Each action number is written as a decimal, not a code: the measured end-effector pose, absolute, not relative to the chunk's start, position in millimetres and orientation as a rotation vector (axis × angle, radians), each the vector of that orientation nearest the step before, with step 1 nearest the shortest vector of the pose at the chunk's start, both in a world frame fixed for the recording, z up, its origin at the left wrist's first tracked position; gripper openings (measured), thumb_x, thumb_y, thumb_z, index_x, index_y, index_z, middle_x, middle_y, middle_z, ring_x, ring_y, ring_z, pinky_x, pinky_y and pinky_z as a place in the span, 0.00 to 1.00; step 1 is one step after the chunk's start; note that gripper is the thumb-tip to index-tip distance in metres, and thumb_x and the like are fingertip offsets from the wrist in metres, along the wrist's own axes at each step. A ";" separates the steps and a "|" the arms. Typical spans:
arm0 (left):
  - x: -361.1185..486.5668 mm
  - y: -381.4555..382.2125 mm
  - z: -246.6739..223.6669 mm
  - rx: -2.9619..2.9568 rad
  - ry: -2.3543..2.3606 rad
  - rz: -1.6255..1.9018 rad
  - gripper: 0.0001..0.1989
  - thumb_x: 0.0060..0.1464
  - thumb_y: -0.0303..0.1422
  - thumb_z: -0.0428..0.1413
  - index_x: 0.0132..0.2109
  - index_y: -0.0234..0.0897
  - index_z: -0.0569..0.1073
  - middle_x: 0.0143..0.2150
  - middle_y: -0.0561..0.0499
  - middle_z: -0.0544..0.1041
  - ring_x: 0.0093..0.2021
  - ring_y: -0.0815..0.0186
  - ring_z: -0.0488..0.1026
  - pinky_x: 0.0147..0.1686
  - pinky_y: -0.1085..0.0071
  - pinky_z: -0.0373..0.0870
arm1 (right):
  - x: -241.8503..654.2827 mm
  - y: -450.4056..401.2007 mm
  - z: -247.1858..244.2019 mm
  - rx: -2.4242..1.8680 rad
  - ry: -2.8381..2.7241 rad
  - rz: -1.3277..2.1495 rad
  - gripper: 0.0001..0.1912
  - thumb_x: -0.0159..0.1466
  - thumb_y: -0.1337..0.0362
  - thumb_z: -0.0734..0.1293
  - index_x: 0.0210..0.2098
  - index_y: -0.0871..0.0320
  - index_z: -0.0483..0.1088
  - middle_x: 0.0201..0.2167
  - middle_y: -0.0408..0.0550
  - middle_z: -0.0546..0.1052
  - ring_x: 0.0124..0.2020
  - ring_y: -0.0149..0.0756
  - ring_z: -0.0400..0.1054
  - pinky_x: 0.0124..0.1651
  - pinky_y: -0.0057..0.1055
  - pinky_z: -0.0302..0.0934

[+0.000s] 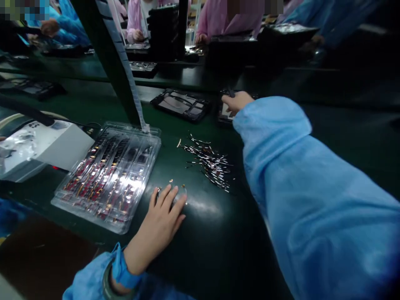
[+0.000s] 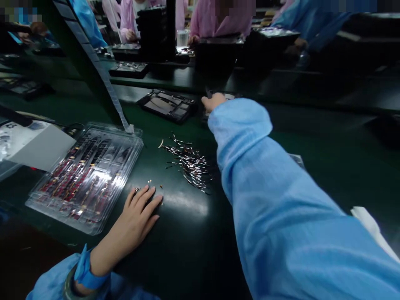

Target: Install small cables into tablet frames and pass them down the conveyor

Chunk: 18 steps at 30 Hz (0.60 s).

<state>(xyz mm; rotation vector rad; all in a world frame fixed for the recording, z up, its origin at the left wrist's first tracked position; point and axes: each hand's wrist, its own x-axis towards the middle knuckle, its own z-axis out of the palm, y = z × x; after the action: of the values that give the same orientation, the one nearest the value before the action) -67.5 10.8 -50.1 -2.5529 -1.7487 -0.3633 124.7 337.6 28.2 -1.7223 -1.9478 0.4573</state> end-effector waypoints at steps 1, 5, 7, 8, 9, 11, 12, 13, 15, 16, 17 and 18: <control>-66.9 11.3 -50.3 -2.550 -1.735 -0.370 0.18 0.60 0.31 0.49 0.57 0.39 0.67 0.59 0.42 0.68 0.61 0.51 0.61 0.58 0.44 0.59 | 134.7 329.8 40.8 -1.823 -1.942 0.465 0.22 0.64 0.61 0.57 0.33 0.79 0.69 0.28 0.56 0.73 0.37 0.42 0.73 0.35 0.34 0.60; -63.5 14.4 -50.8 -2.540 -1.634 -0.376 0.16 0.61 0.29 0.47 0.53 0.38 0.71 0.56 0.42 0.71 0.58 0.50 0.65 0.54 0.44 0.63 | 176.4 281.2 88.9 -2.046 -1.958 0.411 0.26 0.60 0.55 0.61 0.37 0.78 0.71 0.32 0.53 0.74 0.42 0.44 0.69 0.38 0.38 0.55; -60.9 15.5 -52.1 -2.526 -1.591 -0.380 0.16 0.61 0.28 0.46 0.53 0.37 0.71 0.55 0.40 0.72 0.57 0.50 0.66 0.53 0.45 0.64 | 193.0 253.4 101.5 -2.093 -2.051 0.341 0.22 0.60 0.57 0.63 0.39 0.73 0.73 0.33 0.50 0.75 0.40 0.38 0.68 0.39 0.36 0.55; -59.3 15.7 -53.2 -2.514 -1.577 -0.384 0.16 0.60 0.27 0.45 0.53 0.36 0.71 0.56 0.39 0.72 0.57 0.50 0.67 0.53 0.45 0.63 | 200.1 240.2 103.3 -2.109 -2.102 0.317 0.19 0.61 0.60 0.63 0.40 0.71 0.74 0.33 0.49 0.75 0.39 0.35 0.68 0.40 0.35 0.56; -57.6 15.6 -54.3 -2.503 -1.567 -0.390 0.17 0.60 0.26 0.45 0.53 0.35 0.71 0.56 0.38 0.71 0.57 0.50 0.67 0.53 0.45 0.63 | 206.5 227.9 102.1 -2.120 -2.158 0.298 0.16 0.61 0.62 0.63 0.41 0.69 0.74 0.32 0.48 0.76 0.36 0.33 0.68 0.39 0.34 0.56; -53.6 14.6 -56.4 -2.492 -1.547 -0.407 0.17 0.60 0.25 0.45 0.52 0.33 0.71 0.56 0.37 0.71 0.57 0.50 0.67 0.55 0.45 0.61 | 218.2 205.9 91.2 -2.127 -2.248 0.281 0.12 0.62 0.63 0.64 0.39 0.65 0.74 0.29 0.47 0.76 0.30 0.31 0.67 0.35 0.31 0.57; -51.4 13.8 -57.1 -2.496 -1.538 -0.415 0.17 0.60 0.24 0.45 0.52 0.33 0.71 0.56 0.37 0.71 0.57 0.50 0.67 0.56 0.46 0.60 | 223.7 196.0 82.1 -2.125 -2.281 0.278 0.10 0.62 0.63 0.65 0.37 0.64 0.75 0.27 0.46 0.75 0.26 0.30 0.66 0.32 0.30 0.57; -48.9 12.9 -57.3 -2.505 -1.525 -0.422 0.17 0.60 0.24 0.45 0.52 0.33 0.72 0.56 0.38 0.71 0.57 0.50 0.67 0.56 0.46 0.58 | 229.0 186.9 71.4 -2.127 -2.306 0.268 0.09 0.62 0.62 0.66 0.34 0.62 0.74 0.25 0.46 0.75 0.23 0.31 0.65 0.30 0.30 0.56; -43.6 11.0 -56.5 -2.527 -1.498 -0.436 0.17 0.60 0.25 0.44 0.51 0.33 0.72 0.56 0.39 0.71 0.57 0.51 0.67 0.58 0.47 0.56 | 238.7 170.3 46.9 -2.085 -2.335 0.258 0.07 0.60 0.61 0.67 0.29 0.58 0.72 0.21 0.44 0.73 0.20 0.31 0.63 0.26 0.29 0.56; -40.7 10.1 -55.5 -2.539 -1.485 -0.443 0.17 0.60 0.25 0.44 0.51 0.33 0.72 0.56 0.39 0.72 0.56 0.51 0.68 0.58 0.47 0.56 | 242.7 162.9 34.4 -2.033 -2.343 0.256 0.06 0.60 0.62 0.67 0.28 0.57 0.71 0.20 0.42 0.72 0.20 0.32 0.64 0.26 0.29 0.56; -37.8 9.3 -54.2 -2.553 -1.472 -0.449 0.16 0.60 0.25 0.45 0.51 0.33 0.73 0.55 0.39 0.72 0.56 0.52 0.68 0.58 0.47 0.55 | 245.9 156.1 22.4 -1.948 -2.355 0.260 0.06 0.59 0.63 0.66 0.27 0.56 0.70 0.19 0.42 0.71 0.20 0.32 0.65 0.25 0.28 0.57; -35.0 8.6 -52.8 -2.568 -1.461 -0.455 0.16 0.60 0.25 0.45 0.51 0.33 0.72 0.55 0.39 0.72 0.55 0.53 0.69 0.59 0.47 0.55 | 248.0 150.0 11.2 -1.876 -2.358 0.259 0.05 0.59 0.63 0.66 0.27 0.55 0.70 0.19 0.42 0.72 0.21 0.33 0.66 0.25 0.29 0.58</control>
<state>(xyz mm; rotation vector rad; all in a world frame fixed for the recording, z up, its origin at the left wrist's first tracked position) -35.0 8.6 -52.8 -2.5676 -1.4605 -0.4553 248.0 150.0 11.2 -1.8755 -2.3582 0.2590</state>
